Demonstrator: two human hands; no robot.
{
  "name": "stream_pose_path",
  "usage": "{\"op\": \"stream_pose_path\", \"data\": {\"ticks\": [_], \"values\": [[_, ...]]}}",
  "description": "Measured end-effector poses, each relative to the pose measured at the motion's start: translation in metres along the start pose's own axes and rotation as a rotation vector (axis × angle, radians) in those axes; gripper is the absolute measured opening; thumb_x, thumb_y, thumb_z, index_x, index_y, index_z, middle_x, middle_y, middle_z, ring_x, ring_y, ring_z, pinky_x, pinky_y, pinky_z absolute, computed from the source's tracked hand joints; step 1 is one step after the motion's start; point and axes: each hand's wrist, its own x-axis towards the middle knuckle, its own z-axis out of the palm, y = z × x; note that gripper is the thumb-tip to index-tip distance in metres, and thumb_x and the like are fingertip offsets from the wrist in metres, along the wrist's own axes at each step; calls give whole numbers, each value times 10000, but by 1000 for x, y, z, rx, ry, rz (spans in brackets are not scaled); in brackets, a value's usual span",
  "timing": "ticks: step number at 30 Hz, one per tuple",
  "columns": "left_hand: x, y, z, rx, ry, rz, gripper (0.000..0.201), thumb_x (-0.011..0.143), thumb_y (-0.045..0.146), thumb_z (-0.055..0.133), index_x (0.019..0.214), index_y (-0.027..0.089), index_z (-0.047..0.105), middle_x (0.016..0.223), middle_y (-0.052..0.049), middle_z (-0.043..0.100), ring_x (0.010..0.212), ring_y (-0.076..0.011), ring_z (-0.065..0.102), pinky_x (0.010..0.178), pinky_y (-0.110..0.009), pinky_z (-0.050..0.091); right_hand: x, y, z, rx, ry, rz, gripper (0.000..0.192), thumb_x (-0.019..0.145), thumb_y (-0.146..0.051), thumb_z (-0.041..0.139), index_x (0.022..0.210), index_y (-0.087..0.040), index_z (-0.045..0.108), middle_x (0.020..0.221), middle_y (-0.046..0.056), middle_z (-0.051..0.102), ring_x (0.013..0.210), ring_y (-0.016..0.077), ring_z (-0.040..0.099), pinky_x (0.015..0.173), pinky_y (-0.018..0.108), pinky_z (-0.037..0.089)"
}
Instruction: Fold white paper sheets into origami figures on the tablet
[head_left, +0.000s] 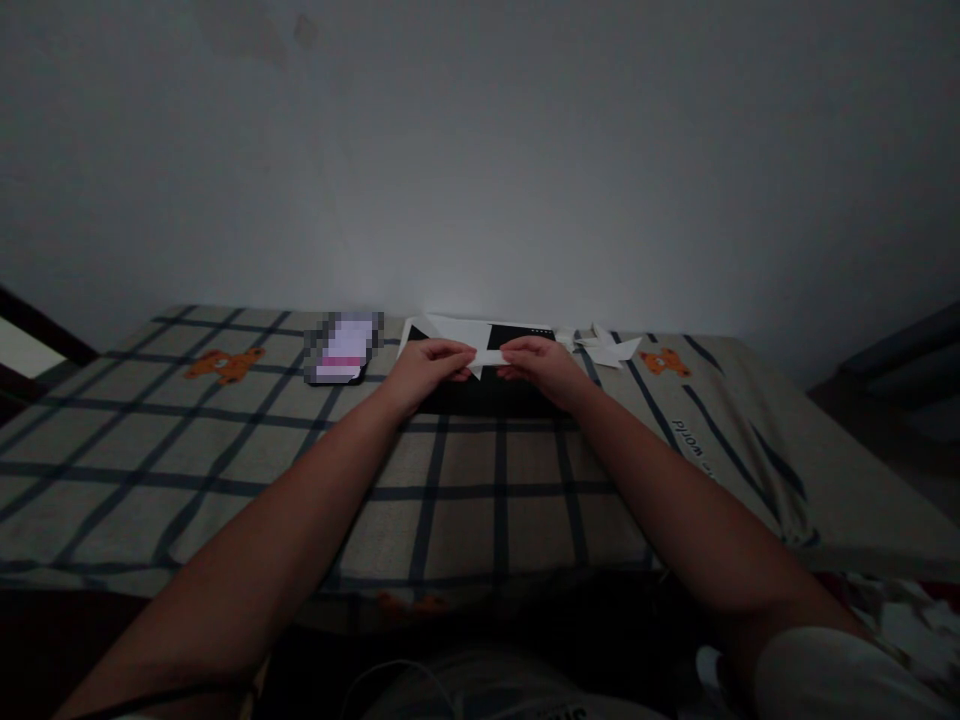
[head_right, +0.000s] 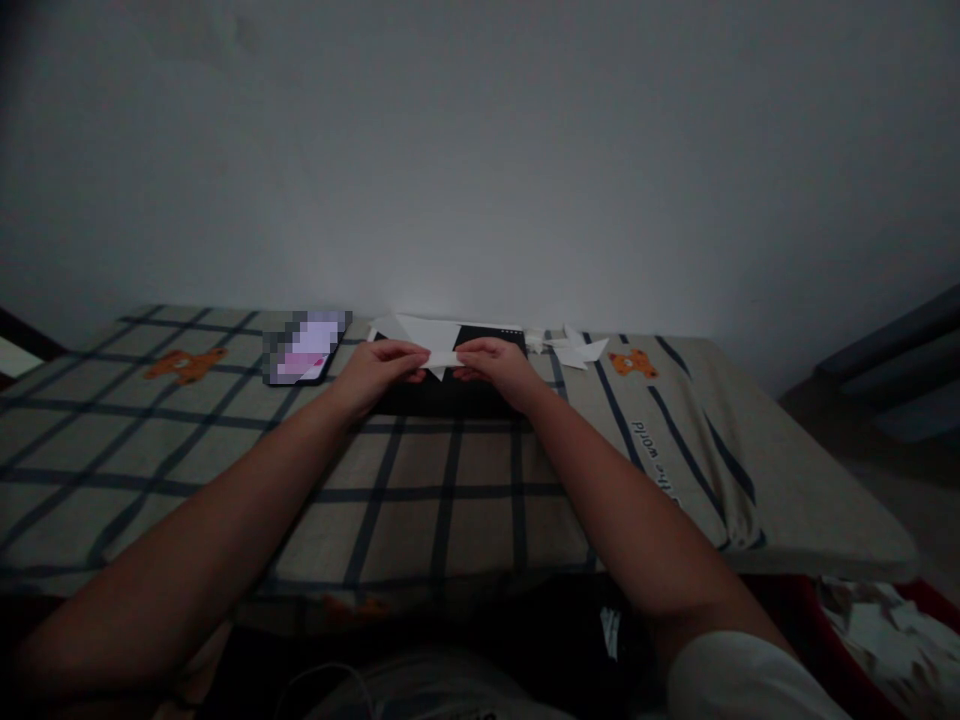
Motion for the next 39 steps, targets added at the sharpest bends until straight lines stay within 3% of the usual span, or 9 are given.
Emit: {"op": "stream_pose_path", "data": {"ticks": [8,15,19,23,27,32,39], "values": [[2,-2,-3,36,-63,6,452,736,341,680,1134,136,617,734,-33,670,638,-98,615,703,-259,529,3,5,-3,-39,-15,68,308,714,-254,690,1007,-168,650,815,41,694,641,110,646,618,234,538],[2,-2,-2,44,-54,-3,484,724,337,693,1162,150,604,744,-26,675,642,-90,613,701,-242,520,2,4,-4,-106,-20,36,235,714,-273,691,926,-171,690,858,51,704,686,118,647,657,256,541],[2,-2,-1,-17,-57,-123,416,699,352,713,1029,105,663,787,-61,683,660,-96,618,682,-231,518,2,4,-3,-152,-17,-22,249,710,-294,688,928,-173,690,855,52,701,698,129,647,674,282,536],[4,-5,-1,-17,-48,-129,331,662,346,740,870,94,689,754,-63,680,630,-96,606,655,-234,515,1,2,-2,-199,-7,-24,253,700,-294,688,916,-163,677,809,45,695,677,133,641,666,291,529],[3,-3,-1,19,-57,-100,273,672,326,732,833,110,690,732,-46,681,581,-82,584,632,-233,508,-1,-1,-1,-279,-52,-11,267,710,-312,671,922,-150,655,708,30,672,613,124,613,615,277,505],[1,1,0,138,-162,-67,233,713,344,693,767,117,695,713,-49,683,577,-93,585,635,-249,507,-2,-2,-2,-452,-93,-70,290,723,-407,643,868,-158,677,788,39,666,636,119,569,568,254,464],[-1,0,3,146,-195,-91,237,745,334,662,841,120,691,744,-56,691,601,-101,607,643,-250,515,-1,2,-3,-550,-77,-111,280,727,-414,629,800,-149,686,725,37,650,617,122,544,565,257,426]]}}
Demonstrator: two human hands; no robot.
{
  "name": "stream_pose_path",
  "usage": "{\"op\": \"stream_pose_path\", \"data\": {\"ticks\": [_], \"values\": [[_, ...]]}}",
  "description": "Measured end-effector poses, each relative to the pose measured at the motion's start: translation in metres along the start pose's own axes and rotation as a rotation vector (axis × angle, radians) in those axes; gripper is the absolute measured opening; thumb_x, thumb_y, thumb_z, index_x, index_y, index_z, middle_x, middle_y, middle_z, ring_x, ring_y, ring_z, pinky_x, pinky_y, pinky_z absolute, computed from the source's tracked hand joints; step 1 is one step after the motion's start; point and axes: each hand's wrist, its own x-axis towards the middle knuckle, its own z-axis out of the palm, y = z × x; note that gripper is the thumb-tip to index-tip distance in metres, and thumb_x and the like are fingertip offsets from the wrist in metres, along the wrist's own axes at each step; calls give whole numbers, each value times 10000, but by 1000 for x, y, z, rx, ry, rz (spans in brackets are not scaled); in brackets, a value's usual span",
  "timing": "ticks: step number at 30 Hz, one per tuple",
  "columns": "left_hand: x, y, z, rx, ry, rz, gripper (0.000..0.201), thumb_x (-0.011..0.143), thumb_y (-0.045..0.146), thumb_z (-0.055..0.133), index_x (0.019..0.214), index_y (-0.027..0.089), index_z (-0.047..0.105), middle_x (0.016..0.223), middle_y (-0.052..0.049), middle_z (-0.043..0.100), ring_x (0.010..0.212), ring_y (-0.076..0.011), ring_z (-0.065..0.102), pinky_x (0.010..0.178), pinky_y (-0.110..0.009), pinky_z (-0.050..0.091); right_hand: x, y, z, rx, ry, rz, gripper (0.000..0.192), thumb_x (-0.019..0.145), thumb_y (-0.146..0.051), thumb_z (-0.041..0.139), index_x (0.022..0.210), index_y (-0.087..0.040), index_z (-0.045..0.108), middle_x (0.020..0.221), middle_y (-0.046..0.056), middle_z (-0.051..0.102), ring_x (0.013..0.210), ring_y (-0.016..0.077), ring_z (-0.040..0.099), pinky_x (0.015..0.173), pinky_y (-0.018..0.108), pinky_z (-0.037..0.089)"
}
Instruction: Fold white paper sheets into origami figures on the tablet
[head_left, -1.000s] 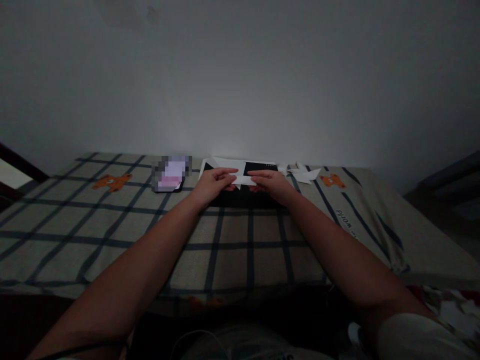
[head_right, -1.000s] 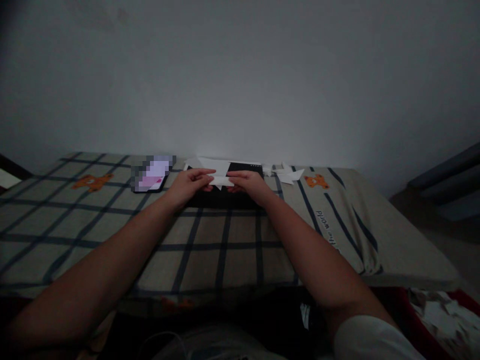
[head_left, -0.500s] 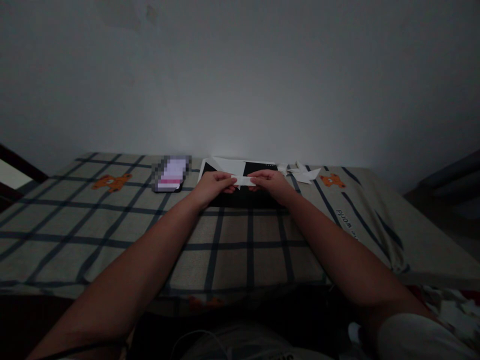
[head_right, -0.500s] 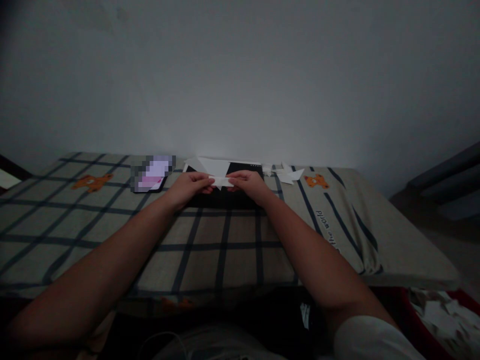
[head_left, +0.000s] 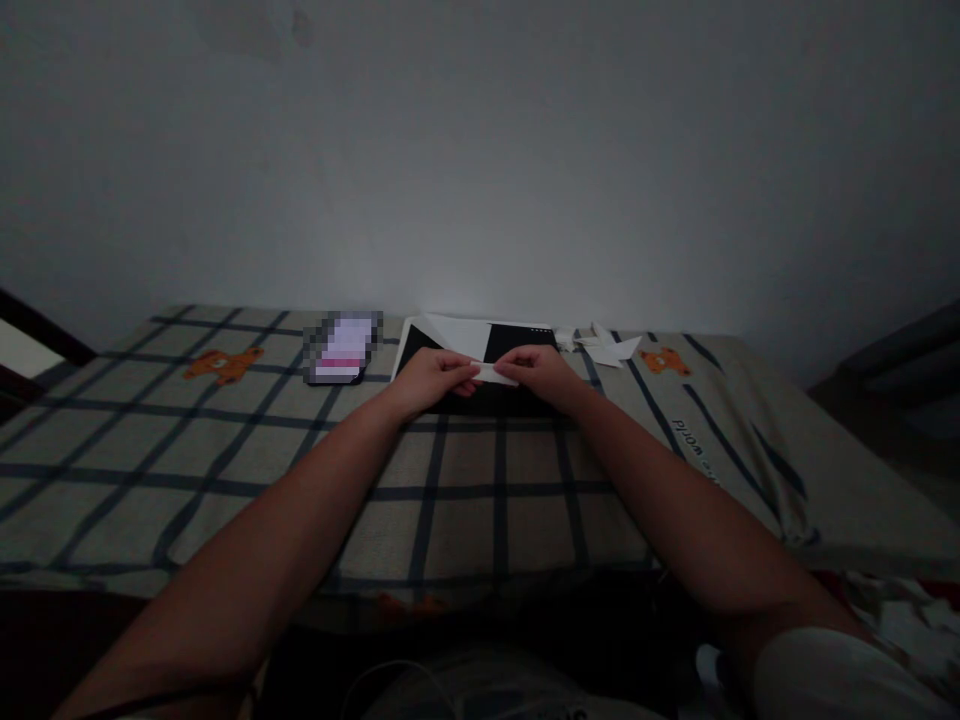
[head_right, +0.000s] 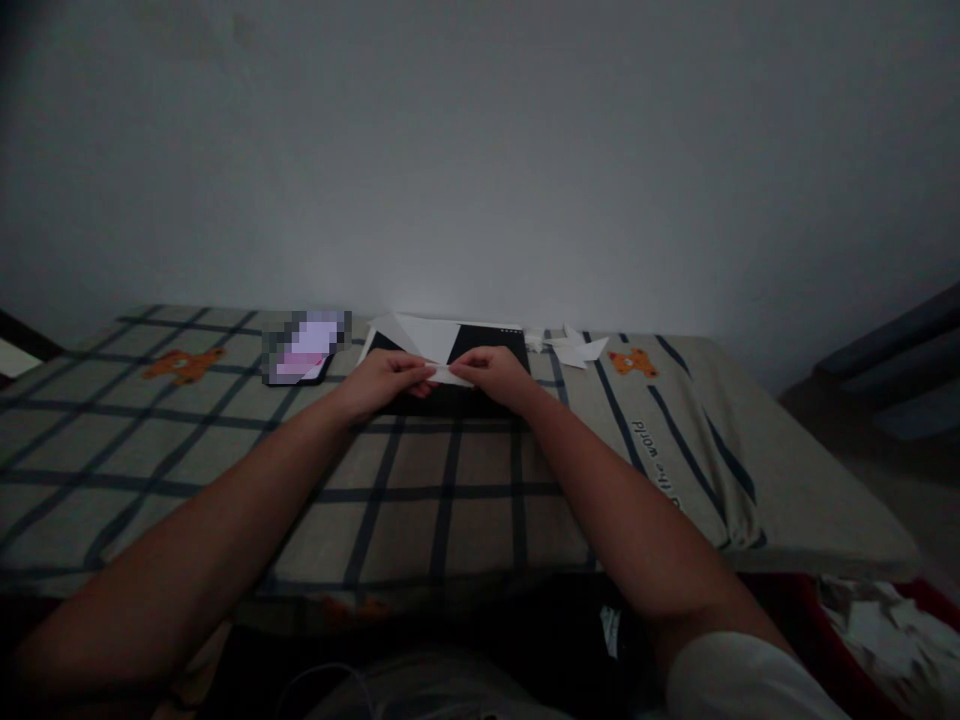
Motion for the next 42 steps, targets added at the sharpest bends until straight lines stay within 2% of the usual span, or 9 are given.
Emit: {"op": "stream_pose_path", "data": {"ticks": [5,9,17,26,32,39,42], "values": [[-1,1,1,-18,-20,-31,261,755,357,643,825,108,677,758,-73,697,628,-118,627,646,-257,519,-1,-3,2,-27,32,-36,263,734,-388,624,796,-138,675,718,34,651,623,119,548,575,249,412],[-1,0,0,98,-3,-16,299,740,401,649,795,109,677,720,-79,695,624,-137,636,616,-252,505,-1,-7,3,-92,22,-61,253,741,-367,614,798,-131,686,749,49,667,664,129,566,613,261,418],[1,-7,-2,274,22,137,282,763,408,602,781,142,695,629,-39,665,599,-145,624,559,-230,450,-1,-6,5,-107,10,-93,243,747,-381,610,794,-157,693,769,42,667,692,138,569,634,267,421],[-3,-7,3,454,88,307,263,772,390,589,770,155,706,672,-39,667,614,-134,576,550,-228,404,-1,-5,7,-126,-6,-150,219,741,-356,622,789,-152,688,756,38,656,692,132,557,629,259,403],[-5,1,1,433,187,306,297,787,409,577,817,148,716,653,-41,667,590,-135,581,551,-230,406,-1,-9,2,54,46,-66,275,726,-406,639,829,-154,681,740,32,654,649,128,563,641,274,437],[-5,3,1,349,158,235,319,777,429,589,850,148,722,619,-37,666,575,-143,598,560,-238,423,1,-1,2,203,67,-49,244,730,-384,639,821,-163,689,745,16,659,668,122,569,684,274,445],[-5,3,2,315,183,231,314,771,426,598,861,152,723,633,-38,673,577,-144,601,569,-243,436,3,1,4,264,111,-31,264,734,-398,637,834,-159,689,742,22,664,663,122,574,681,275,448]]}}
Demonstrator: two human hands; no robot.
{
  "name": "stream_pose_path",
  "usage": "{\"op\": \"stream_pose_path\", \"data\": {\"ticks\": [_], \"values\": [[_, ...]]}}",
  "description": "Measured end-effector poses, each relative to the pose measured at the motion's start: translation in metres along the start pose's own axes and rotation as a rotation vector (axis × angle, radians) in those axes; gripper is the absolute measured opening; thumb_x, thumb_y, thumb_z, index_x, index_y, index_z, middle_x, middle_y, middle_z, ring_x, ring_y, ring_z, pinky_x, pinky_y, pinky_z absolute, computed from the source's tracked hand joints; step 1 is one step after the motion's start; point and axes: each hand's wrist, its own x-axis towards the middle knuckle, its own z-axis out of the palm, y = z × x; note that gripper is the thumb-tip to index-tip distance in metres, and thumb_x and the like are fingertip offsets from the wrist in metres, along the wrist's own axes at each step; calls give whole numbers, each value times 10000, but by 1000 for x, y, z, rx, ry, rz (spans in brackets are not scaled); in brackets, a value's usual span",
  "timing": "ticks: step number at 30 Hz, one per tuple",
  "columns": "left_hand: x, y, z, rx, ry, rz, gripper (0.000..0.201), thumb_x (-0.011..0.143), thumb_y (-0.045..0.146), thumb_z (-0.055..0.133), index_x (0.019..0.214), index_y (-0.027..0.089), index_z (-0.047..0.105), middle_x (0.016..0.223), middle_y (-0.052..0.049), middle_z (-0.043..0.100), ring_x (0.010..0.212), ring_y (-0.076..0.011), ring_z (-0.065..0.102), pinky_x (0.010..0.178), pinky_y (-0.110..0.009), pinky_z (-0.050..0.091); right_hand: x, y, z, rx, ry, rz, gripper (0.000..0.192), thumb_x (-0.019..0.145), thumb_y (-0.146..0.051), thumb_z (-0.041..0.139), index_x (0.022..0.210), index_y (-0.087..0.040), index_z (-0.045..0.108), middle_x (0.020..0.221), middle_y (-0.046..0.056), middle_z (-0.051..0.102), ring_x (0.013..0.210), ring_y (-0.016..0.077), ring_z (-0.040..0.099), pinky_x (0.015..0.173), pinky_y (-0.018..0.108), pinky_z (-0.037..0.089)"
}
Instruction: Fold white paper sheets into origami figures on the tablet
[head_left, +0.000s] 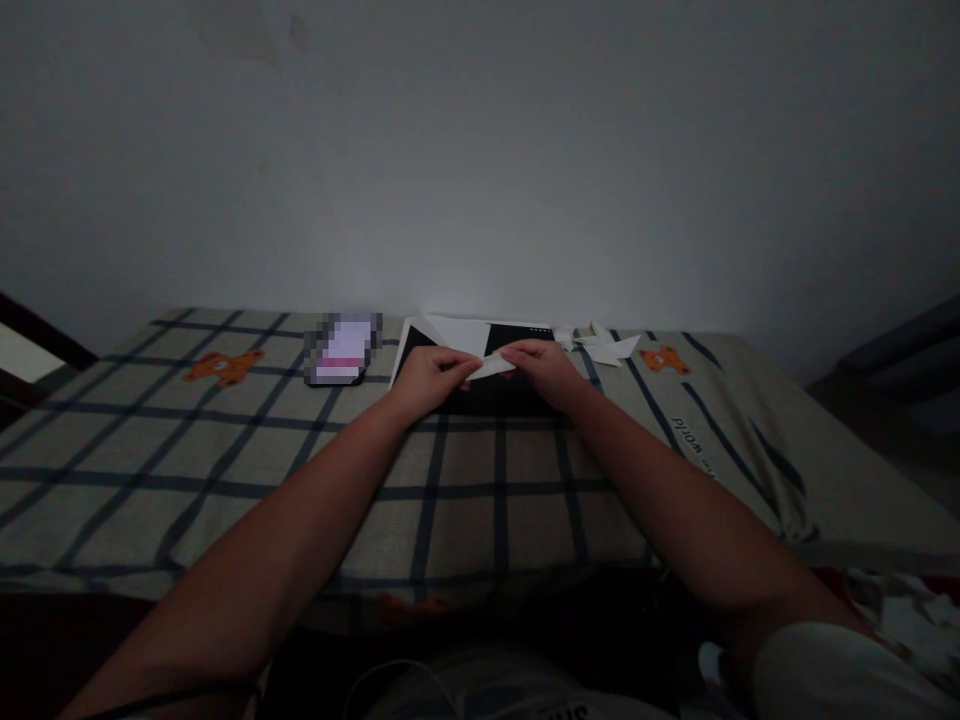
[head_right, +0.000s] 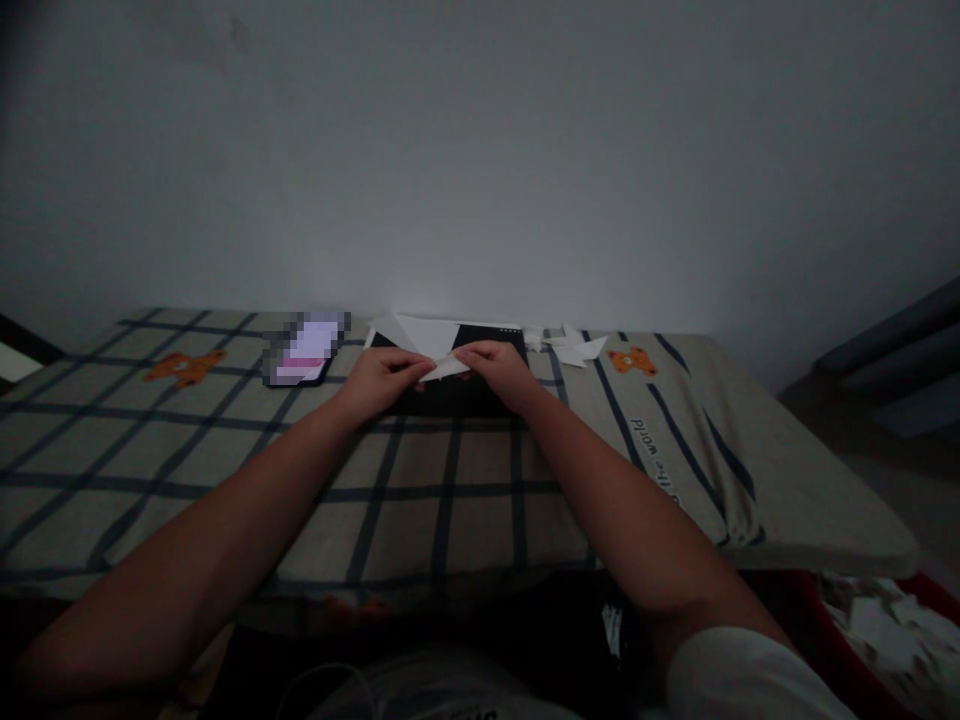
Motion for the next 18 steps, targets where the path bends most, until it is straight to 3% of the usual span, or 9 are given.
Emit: {"op": "stream_pose_path", "data": {"ticks": [5,13,18], "values": [[-1,1,1,22,5,-8,318,759,445,610,851,163,726,632,-35,672,582,-139,591,549,-234,422,-1,-5,0,-76,85,7,281,714,-422,654,796,-156,691,692,26,666,651,129,584,686,283,458],[-1,-6,3,15,-50,45,282,745,415,626,822,158,717,746,-51,696,648,-141,602,580,-235,439,-5,-9,-1,-254,-39,-67,243,709,-412,661,780,-185,710,783,39,698,721,155,619,713,306,478],[1,-6,3,-9,-68,-15,292,734,413,639,824,142,704,735,-49,691,643,-138,598,593,-239,456,-6,-10,4,-160,10,-49,290,691,-414,681,848,-171,703,846,61,700,749,155,631,725,306,492]]}}
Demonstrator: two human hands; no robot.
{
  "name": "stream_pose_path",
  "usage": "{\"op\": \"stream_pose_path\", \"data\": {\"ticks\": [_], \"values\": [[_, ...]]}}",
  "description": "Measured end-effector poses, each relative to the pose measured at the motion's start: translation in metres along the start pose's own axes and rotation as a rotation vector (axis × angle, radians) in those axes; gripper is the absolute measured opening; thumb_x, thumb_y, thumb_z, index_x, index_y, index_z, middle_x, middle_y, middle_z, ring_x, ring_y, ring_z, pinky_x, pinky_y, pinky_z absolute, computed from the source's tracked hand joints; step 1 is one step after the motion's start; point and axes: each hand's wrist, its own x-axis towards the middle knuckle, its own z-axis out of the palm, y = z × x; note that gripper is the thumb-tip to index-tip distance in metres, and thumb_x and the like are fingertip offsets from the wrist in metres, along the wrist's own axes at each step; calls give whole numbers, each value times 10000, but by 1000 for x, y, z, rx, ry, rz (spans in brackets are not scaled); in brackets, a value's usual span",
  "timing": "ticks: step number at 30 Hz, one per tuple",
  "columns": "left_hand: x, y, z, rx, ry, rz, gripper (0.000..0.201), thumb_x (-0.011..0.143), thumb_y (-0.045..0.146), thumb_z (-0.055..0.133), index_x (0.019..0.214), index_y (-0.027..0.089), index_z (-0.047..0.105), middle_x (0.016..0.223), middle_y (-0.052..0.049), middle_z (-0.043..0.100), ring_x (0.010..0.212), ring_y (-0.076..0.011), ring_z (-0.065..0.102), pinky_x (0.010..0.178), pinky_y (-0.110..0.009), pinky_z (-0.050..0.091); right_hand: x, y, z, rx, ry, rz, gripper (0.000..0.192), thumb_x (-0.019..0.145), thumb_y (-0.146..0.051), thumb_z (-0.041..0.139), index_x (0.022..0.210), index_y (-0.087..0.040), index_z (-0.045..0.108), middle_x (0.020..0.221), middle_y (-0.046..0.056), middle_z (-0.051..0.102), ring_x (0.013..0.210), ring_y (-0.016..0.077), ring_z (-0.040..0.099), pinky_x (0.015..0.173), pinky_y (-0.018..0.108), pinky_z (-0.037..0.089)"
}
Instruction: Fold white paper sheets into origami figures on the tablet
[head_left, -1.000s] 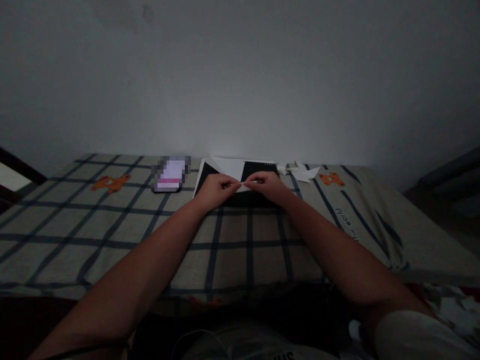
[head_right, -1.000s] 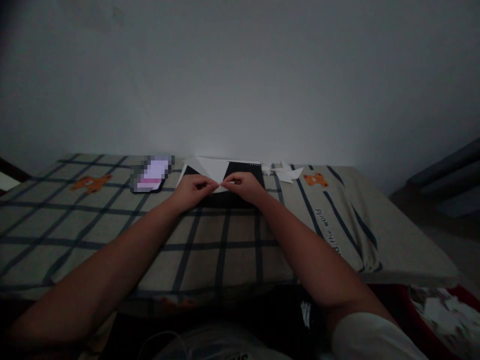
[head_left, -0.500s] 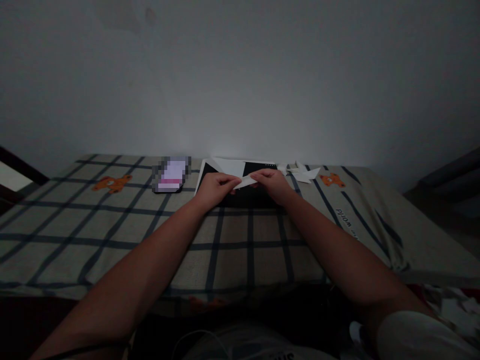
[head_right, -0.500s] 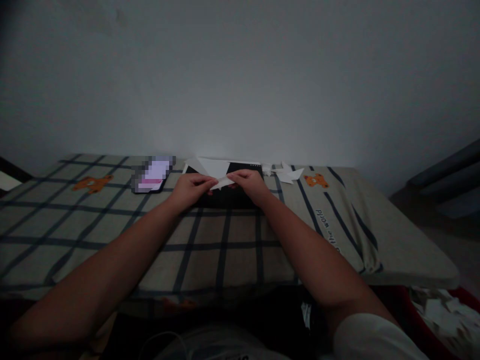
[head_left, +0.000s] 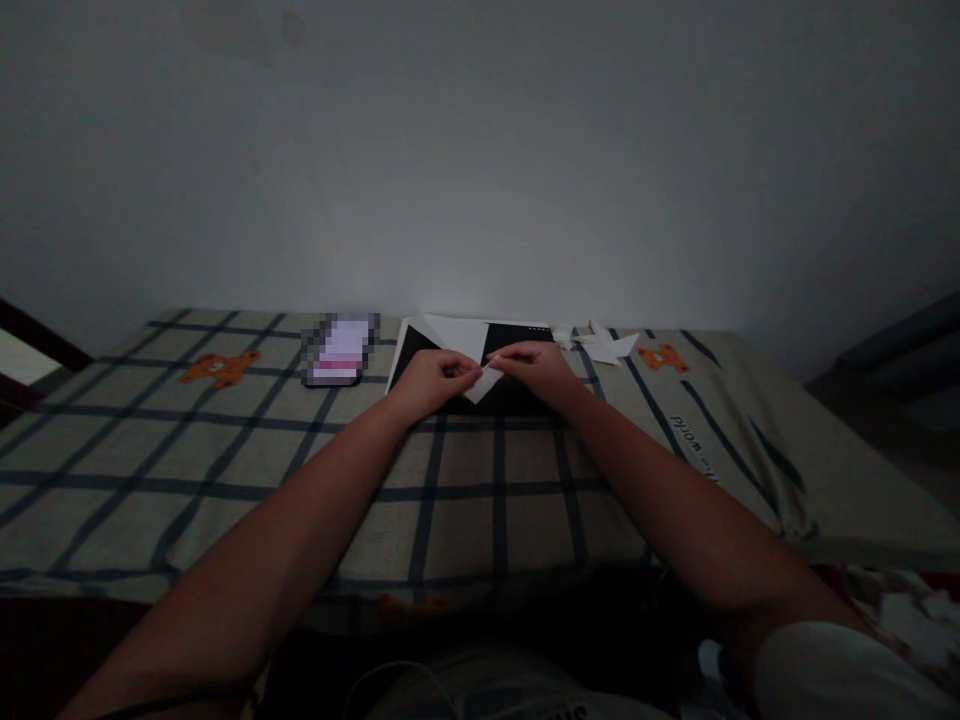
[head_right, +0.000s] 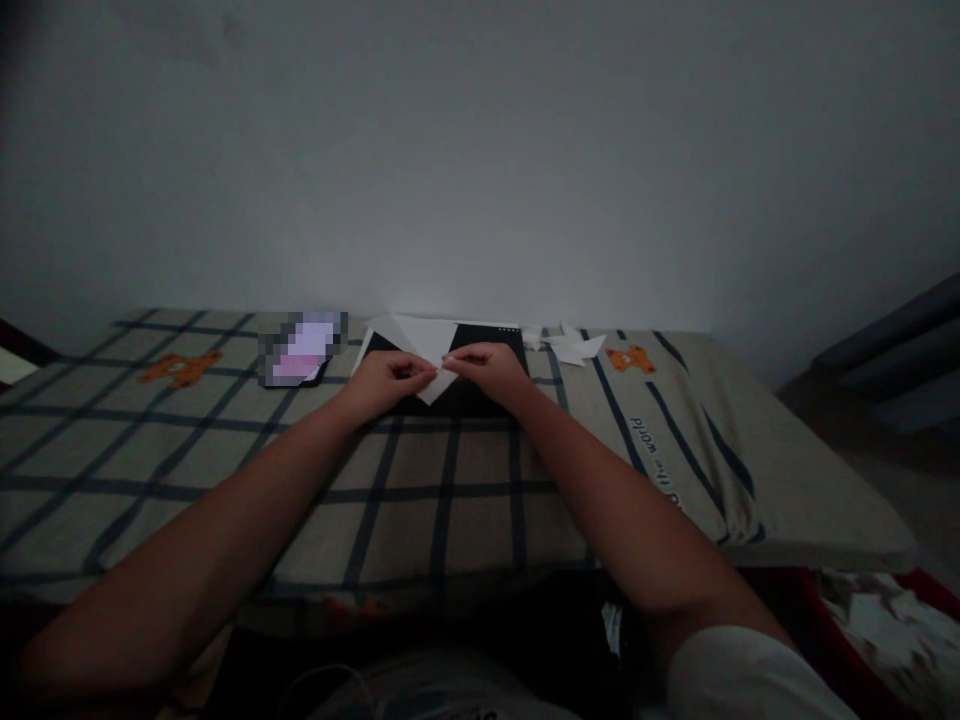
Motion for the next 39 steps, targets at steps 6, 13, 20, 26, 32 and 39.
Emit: {"op": "stream_pose_path", "data": {"ticks": [6,13,20,26,32,39], "values": [[2,4,1,-210,144,-76,320,734,417,647,852,122,681,807,-58,690,643,-129,601,588,-243,504,0,5,3,233,-139,87,368,708,-413,672,968,-154,641,784,49,690,708,145,643,684,300,516],[3,0,6,-360,117,-110,287,694,366,706,833,120,654,699,-34,656,639,-120,613,638,-263,530,0,7,4,252,-83,83,260,695,-371,682,831,-156,629,697,9,653,644,118,614,655,280,512],[1,3,6,-421,72,-142,317,687,323,721,919,123,639,661,-18,654,620,-116,620,677,-283,537,1,9,4,299,-111,85,275,700,-310,674,924,-175,589,666,-20,634,600,108,594,624,268,495],[0,3,5,-470,35,-171,276,695,325,711,879,125,665,716,-33,672,643,-111,624,698,-277,533,2,9,4,302,-144,116,220,699,-322,671,852,-169,629,680,-11,628,580,96,573,583,245,473],[-2,5,6,-525,-20,-194,249,699,304,703,878,131,685,767,-50,691,689,-124,642,727,-277,532,2,8,3,256,-94,140,167,683,-305,668,788,-176,671,711,-3,640,579,91,559,567,238,469],[-1,7,7,-553,-14,-224,290,692,364,709,846,120,688,758,-58,690,695,-129,642,737,-281,531,0,4,4,211,-61,129,184,667,-297,679,804,-175,692,760,12,664,624,107,580,607,257,496]]}}
